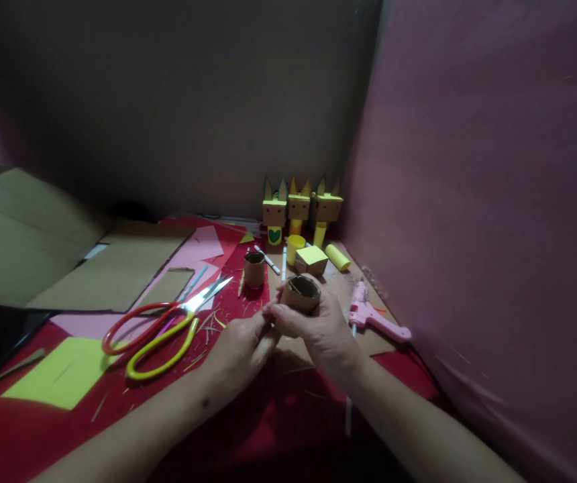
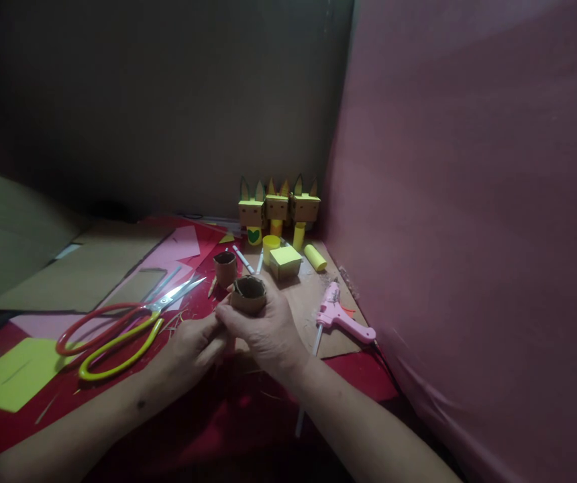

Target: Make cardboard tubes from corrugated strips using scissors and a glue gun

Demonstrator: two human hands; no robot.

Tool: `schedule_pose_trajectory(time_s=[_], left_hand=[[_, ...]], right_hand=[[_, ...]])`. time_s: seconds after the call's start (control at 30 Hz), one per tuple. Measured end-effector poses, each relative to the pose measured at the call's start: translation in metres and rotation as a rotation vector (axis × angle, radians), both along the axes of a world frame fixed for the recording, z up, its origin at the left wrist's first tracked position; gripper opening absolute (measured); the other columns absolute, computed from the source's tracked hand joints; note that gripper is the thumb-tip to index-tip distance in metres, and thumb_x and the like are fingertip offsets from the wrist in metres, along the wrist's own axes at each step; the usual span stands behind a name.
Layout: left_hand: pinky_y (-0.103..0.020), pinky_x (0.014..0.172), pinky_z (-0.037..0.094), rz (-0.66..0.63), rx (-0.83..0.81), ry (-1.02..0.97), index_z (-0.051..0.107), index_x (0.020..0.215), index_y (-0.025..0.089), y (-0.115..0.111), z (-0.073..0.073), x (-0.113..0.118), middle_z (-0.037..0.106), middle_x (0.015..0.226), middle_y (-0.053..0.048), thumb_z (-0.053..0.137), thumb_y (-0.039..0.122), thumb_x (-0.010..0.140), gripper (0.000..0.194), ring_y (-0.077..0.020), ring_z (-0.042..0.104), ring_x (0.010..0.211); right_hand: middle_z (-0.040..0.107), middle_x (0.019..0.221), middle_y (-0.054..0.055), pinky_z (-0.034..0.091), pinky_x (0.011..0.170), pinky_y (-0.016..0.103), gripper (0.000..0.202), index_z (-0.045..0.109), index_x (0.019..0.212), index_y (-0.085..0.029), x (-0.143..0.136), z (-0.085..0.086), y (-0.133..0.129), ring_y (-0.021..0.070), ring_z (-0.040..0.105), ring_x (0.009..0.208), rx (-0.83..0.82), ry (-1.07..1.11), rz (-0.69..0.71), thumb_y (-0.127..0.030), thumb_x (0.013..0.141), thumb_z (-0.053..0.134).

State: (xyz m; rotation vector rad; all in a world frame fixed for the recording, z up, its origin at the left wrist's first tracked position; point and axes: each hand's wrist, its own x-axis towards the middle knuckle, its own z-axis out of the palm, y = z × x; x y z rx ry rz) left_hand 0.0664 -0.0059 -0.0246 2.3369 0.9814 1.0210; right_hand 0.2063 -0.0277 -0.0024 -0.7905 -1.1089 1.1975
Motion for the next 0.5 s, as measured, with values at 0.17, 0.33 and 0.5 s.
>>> schedule_pose_trajectory(time_s=[0.17,0.33,0.5], left_hand=[[-0.021,0.044,0.036,0.071,0.006,0.091,0.059,0.074,0.020,0.003,0.018,-0.025,0.053,0.048,0.005,0.042,0.030,0.089,0.025,-0.0111,0.048,0.040],[-0.025,0.048,0.040,0.231,-0.033,0.163,0.064,0.078,0.023,0.016,0.023,-0.076,0.062,0.056,0.001,0.050,0.039,0.084,0.022,-0.0146,0.055,0.047],[-0.034,0.067,0.052,0.299,-0.252,-0.017,0.067,0.099,0.027,0.012,0.031,-0.095,0.071,0.084,-0.004,0.061,0.045,0.079,0.028,-0.0223,0.066,0.074]], right_hand=[[0.061,0.079,-0.003,0.048,0.067,0.025,0.024,0.063,0.080,-0.019,0.014,0.004,0.009,0.0112,0.058,0.072,0.021,-0.122,0.077,-0.021,0.063,0.080],[0.066,0.076,-0.001,0.047,0.062,0.024,0.027,0.064,0.082,-0.018,0.019,0.002,0.020,0.0121,0.061,0.070,-0.113,-0.071,0.196,-0.022,0.061,0.082],[0.068,0.077,0.001,0.052,0.064,0.028,0.031,0.064,0.088,-0.015,0.021,0.000,0.029,0.0127,0.064,0.064,-0.191,0.043,0.379,-0.020,0.062,0.081]])
